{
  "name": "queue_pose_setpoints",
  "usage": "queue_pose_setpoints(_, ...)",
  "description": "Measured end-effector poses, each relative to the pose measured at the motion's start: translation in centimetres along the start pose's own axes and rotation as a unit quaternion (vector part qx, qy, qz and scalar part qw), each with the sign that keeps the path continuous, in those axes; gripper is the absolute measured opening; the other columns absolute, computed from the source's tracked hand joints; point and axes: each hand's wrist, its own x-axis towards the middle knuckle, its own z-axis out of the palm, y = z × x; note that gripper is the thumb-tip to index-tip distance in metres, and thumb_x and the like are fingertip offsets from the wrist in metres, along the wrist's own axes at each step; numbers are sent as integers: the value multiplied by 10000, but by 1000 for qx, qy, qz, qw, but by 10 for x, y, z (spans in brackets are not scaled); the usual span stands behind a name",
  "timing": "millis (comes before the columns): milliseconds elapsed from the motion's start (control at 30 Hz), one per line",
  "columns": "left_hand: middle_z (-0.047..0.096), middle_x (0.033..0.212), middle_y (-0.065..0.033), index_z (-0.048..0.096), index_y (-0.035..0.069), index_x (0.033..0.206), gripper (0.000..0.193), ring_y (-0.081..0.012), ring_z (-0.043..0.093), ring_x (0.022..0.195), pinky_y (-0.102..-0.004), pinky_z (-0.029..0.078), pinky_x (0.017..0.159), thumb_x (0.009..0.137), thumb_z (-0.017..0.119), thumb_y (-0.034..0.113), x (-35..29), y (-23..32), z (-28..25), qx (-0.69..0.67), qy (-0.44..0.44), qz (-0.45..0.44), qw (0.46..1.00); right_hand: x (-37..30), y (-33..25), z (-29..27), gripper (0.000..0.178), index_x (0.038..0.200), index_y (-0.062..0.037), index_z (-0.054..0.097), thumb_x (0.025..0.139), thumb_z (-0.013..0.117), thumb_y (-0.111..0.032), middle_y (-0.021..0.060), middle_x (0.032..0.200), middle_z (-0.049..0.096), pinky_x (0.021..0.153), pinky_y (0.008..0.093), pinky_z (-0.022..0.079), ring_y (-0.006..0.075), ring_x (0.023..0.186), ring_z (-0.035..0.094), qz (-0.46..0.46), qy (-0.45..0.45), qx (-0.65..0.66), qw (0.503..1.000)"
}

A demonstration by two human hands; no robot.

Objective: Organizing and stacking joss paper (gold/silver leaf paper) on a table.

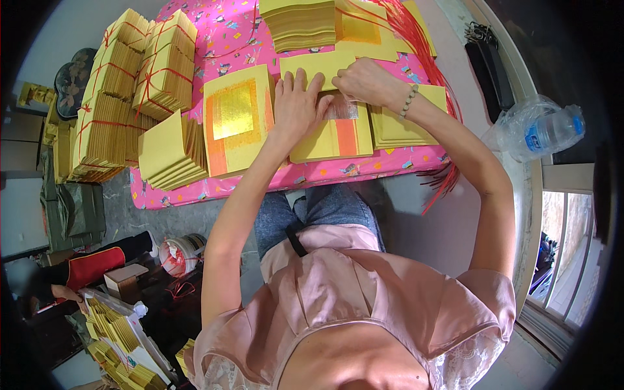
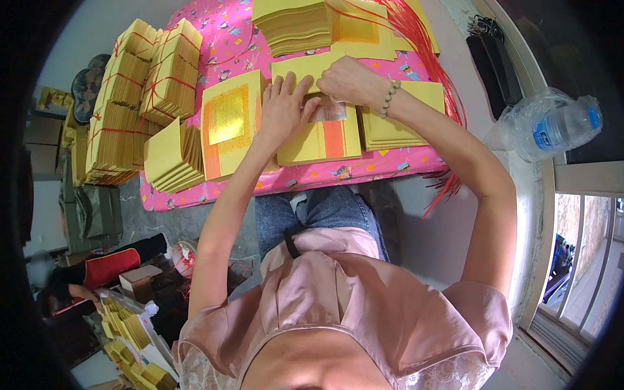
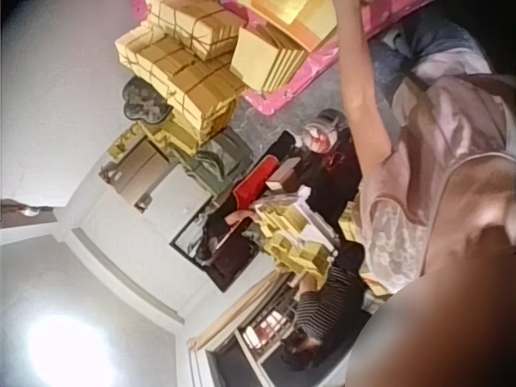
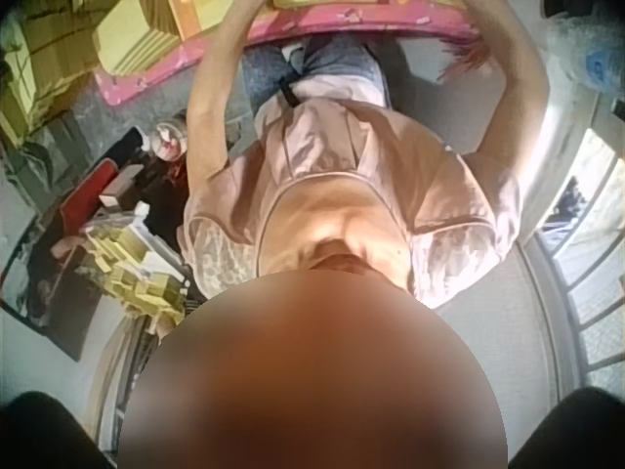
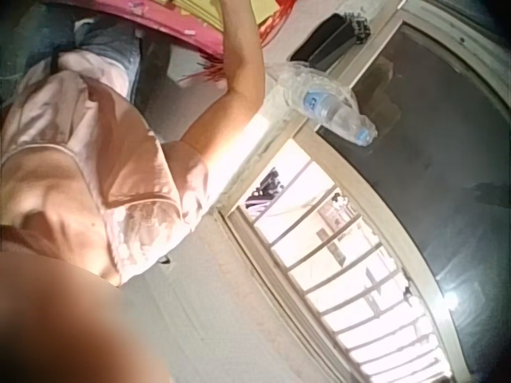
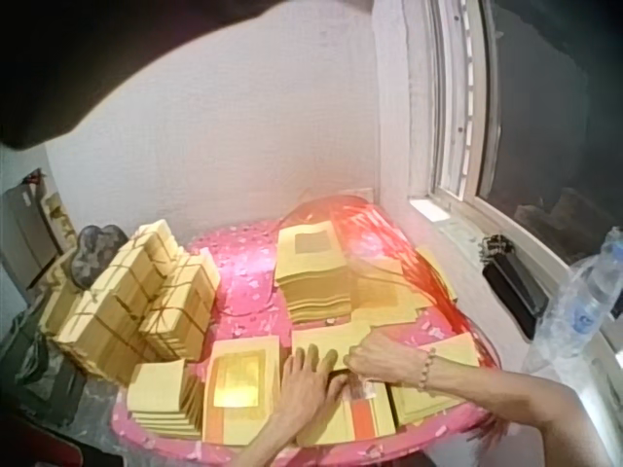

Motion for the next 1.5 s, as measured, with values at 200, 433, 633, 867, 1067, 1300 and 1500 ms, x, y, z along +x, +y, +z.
queue_pose_setpoints(200,573,1326,-190,567,194,1349,470,-416,547,1204,-509,405,1018,884,636,179,12,-7,0,16,25,-1,1000,-5,3,-14,138,769,-70,627,791,687,-193,55,749,621,620,385,514,242,744,673,2,91,-20,996)
queue_pose_setpoints(433,576,1377,-134,563,222,1387,535,-360,547,1241,-489,415,1030,872,629,94,12,10,-26,60,189,-15,980,-49,-13,-65,348,920,-25,601,930,655,-368,108,913,646,676,383,520,262,804,668,261,326,184,890)
queue_pose_setpoints(633,573,1379,-115,568,217,1389,590,-356,532,1244,-517,397,1037,823,652,70,9,65,-58,5,254,39,966,-110,-25,-76,528,1312,22,443,986,624,-352,154,1109,683,786,316,529,200,1005,671,411,223,579,668)
queue_pose_setpoints(867,482,1425,-200,538,102,1373,549,-404,471,1301,-555,369,1077,825,582,116,-9,132,-46,-109,218,174,954,-181,-28,-44,456,1385,35,380,1001,584,-103,159,1308,611,928,279,511,159,1134,620,353,314,721,508)
queue_pose_setpoints(1067,468,1413,-206,481,68,1419,663,-417,431,1320,-522,341,1111,788,678,131,-60,177,-7,-167,72,229,956,-219,-16,10,387,1355,31,416,1005,555,-57,147,1259,635,976,281,489,161,1161,604,377,347,713,479)
queue_pose_setpoints(1300,389,1456,-238,392,-22,1455,783,-402,337,1388,-483,301,1141,770,721,165,-70,184,21,-120,-10,121,985,-229,-6,63,361,1338,32,429,1012,543,-77,126,1223,644,976,279,478,153,1118,614,390,279,703,526)
queue_pose_setpoints(1500,412,1470,-193,374,-31,1473,633,-356,369,1381,-445,297,1156,907,533,203,-77,185,30,26,-55,139,988,-231,-6,82,349,1342,15,432,1017,516,-83,100,1153,646,947,275,465,139,1079,604,401,222,663,591)
